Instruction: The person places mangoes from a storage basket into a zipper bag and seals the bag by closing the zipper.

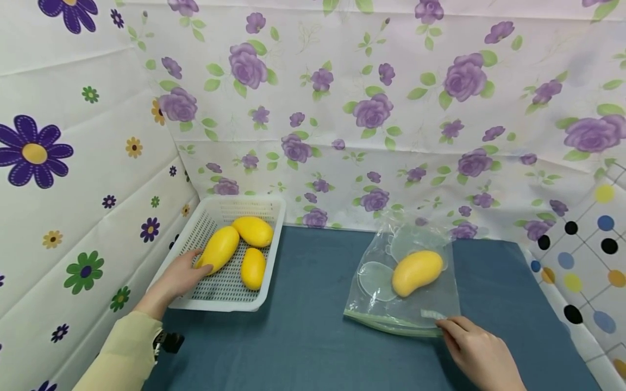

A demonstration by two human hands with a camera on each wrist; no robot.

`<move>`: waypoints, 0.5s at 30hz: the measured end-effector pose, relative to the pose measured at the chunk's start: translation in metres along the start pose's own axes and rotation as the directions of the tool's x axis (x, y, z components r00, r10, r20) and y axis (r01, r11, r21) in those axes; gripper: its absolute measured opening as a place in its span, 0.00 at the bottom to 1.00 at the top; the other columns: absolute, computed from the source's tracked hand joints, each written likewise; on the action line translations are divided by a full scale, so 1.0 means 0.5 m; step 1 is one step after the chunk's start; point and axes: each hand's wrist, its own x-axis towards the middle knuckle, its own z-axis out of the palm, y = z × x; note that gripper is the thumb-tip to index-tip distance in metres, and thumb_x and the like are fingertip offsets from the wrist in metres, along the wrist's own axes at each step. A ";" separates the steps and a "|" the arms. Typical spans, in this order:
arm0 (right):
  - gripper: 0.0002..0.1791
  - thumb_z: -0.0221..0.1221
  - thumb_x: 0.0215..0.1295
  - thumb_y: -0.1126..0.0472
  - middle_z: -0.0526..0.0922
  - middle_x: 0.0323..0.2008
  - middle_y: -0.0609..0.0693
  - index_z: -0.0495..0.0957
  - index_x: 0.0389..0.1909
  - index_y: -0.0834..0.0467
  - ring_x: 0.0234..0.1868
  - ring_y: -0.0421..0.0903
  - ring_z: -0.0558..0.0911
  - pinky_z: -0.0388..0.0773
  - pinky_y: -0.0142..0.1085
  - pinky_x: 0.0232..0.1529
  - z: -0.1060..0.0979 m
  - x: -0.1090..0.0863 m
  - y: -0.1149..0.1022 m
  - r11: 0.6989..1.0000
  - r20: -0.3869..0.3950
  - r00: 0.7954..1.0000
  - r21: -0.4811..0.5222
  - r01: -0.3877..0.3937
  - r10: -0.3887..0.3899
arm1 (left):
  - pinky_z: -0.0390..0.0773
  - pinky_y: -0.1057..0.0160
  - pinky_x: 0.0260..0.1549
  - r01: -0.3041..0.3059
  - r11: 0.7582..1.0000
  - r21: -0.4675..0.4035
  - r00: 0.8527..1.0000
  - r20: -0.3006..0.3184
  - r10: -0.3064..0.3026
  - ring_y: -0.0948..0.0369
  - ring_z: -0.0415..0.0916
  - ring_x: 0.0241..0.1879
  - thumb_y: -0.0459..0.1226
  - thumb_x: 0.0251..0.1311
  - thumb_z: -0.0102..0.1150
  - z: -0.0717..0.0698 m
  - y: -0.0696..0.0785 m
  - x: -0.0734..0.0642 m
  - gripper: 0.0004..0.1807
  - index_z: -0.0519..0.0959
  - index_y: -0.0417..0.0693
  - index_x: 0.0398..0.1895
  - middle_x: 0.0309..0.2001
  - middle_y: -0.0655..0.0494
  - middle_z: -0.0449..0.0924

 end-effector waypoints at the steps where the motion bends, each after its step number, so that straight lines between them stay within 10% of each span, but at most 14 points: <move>1: 0.21 0.83 0.45 0.67 0.87 0.37 0.44 0.91 0.42 0.51 0.27 0.40 0.84 0.80 0.32 0.24 0.000 0.001 0.000 1.000 0.001 1.000 -0.001 0.001 -0.001 | 0.63 0.28 0.68 -0.002 1.000 0.006 1.000 -0.001 0.002 0.26 0.60 0.72 0.45 0.78 0.55 0.002 0.000 0.004 0.41 0.55 0.20 0.78 0.75 0.19 0.57; 15: 0.21 0.83 0.44 0.68 0.87 0.36 0.43 0.91 0.42 0.52 0.26 0.38 0.83 0.77 0.30 0.23 0.000 0.000 0.000 1.000 -0.009 1.000 0.008 0.004 -0.004 | 0.64 0.28 0.69 0.009 1.000 0.016 1.000 0.016 -0.009 0.29 0.65 0.69 0.45 0.77 0.57 0.012 0.005 0.031 0.43 0.54 0.20 0.78 0.74 0.19 0.59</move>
